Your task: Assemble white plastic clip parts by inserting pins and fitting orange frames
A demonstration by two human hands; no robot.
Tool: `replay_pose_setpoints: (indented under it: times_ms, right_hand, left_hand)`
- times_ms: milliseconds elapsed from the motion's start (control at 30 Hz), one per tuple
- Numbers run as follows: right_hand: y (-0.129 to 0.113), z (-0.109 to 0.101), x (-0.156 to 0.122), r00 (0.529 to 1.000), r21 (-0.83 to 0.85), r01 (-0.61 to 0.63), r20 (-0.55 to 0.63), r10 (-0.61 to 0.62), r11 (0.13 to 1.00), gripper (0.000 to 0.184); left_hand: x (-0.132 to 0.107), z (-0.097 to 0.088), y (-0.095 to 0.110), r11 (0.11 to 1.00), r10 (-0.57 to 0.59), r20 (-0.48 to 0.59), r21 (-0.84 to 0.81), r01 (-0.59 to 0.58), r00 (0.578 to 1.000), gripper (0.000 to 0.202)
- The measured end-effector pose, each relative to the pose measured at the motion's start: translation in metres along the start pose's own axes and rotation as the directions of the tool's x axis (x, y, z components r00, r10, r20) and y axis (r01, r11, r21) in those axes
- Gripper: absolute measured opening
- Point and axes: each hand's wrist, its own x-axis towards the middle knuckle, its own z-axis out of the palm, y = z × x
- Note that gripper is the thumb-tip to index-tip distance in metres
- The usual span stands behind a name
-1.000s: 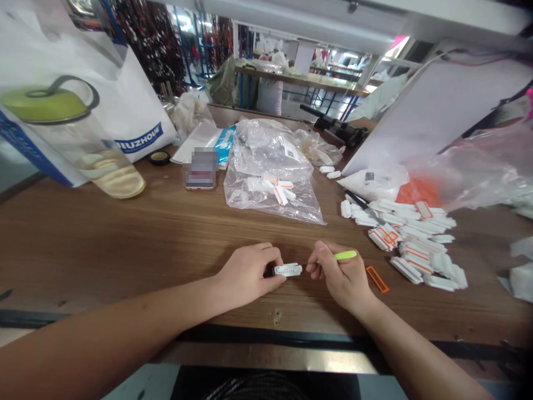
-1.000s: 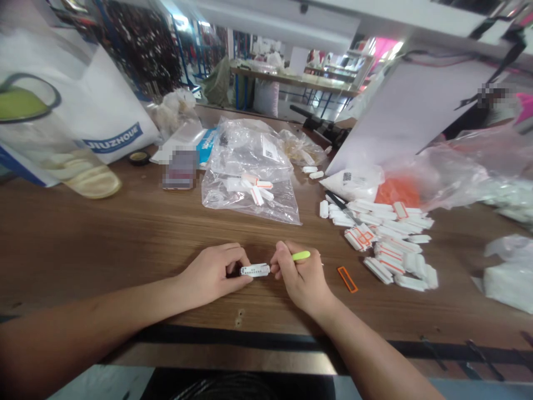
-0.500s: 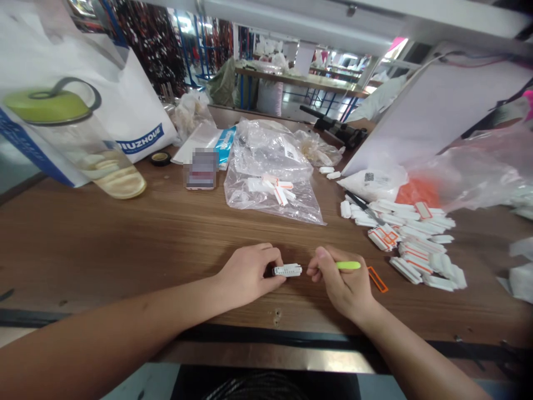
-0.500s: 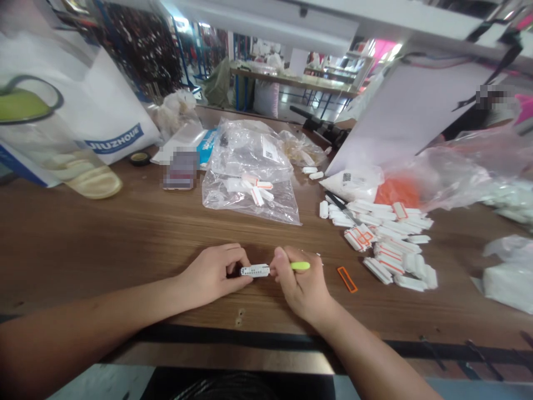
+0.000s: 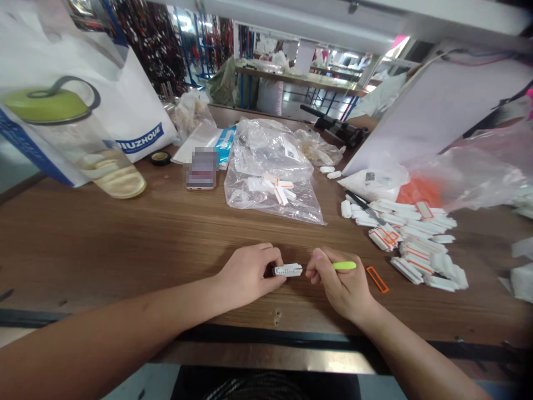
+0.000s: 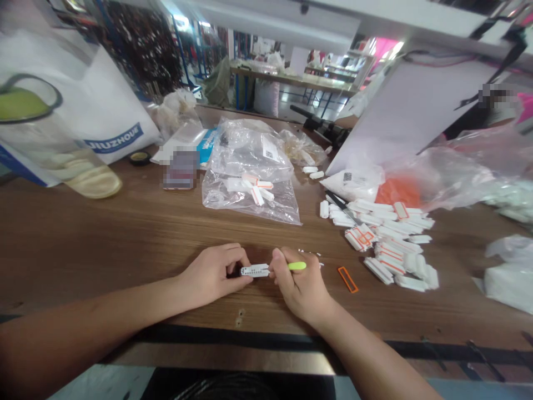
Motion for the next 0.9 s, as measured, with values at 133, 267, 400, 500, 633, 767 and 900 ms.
replay_pose_setpoints:
  times_ms: [133,267,400,500,633,767,900]
  right_hand:
    - [-0.0037,-0.0005,0.0002,0.996,-0.110,0.076,0.061,-0.070,0.991,0.041]
    - [-0.0042,0.0006,0.0000,0.988,-0.162,0.146,0.069,-0.136,0.976,0.040]
    - [0.0002,0.0004,-0.0009,0.998,0.001,0.036,-0.058,-0.036,0.999,0.041]
    - [0.0027,-0.0002,-0.0005,0.995,0.067,-0.017,-0.095,0.023,0.998,0.041]
    - [0.0027,-0.0001,0.0002,0.996,0.053,-0.026,-0.081,0.030,0.998,0.043]
    - [0.0019,-0.0002,0.0002,0.997,0.045,-0.020,-0.075,0.024,0.999,0.043]
    - [0.0011,0.0004,0.0009,0.997,0.023,-0.045,-0.056,0.046,0.999,0.042]
  left_hand:
    - [-0.0003,0.0024,-0.0016,1.000,-0.002,-0.007,0.001,0.002,1.000,0.008]
    - [-0.0002,0.0032,-0.0025,1.000,-0.006,-0.010,0.013,0.006,1.000,0.009]
    - [-0.0001,0.0005,-0.0009,1.000,-0.002,0.014,0.007,0.002,1.000,0.008]
    - [-0.0002,-0.0009,-0.0001,1.000,-0.005,0.018,0.006,0.005,1.000,0.007]
    - [-0.0002,-0.0004,-0.0003,1.000,-0.008,0.016,0.002,0.007,1.000,0.007]
    - [-0.0001,0.0000,-0.0002,1.000,-0.010,0.011,0.003,0.010,1.000,0.008]
    - [-0.0003,0.0005,-0.0009,1.000,-0.007,0.010,-0.009,0.007,1.000,0.007]
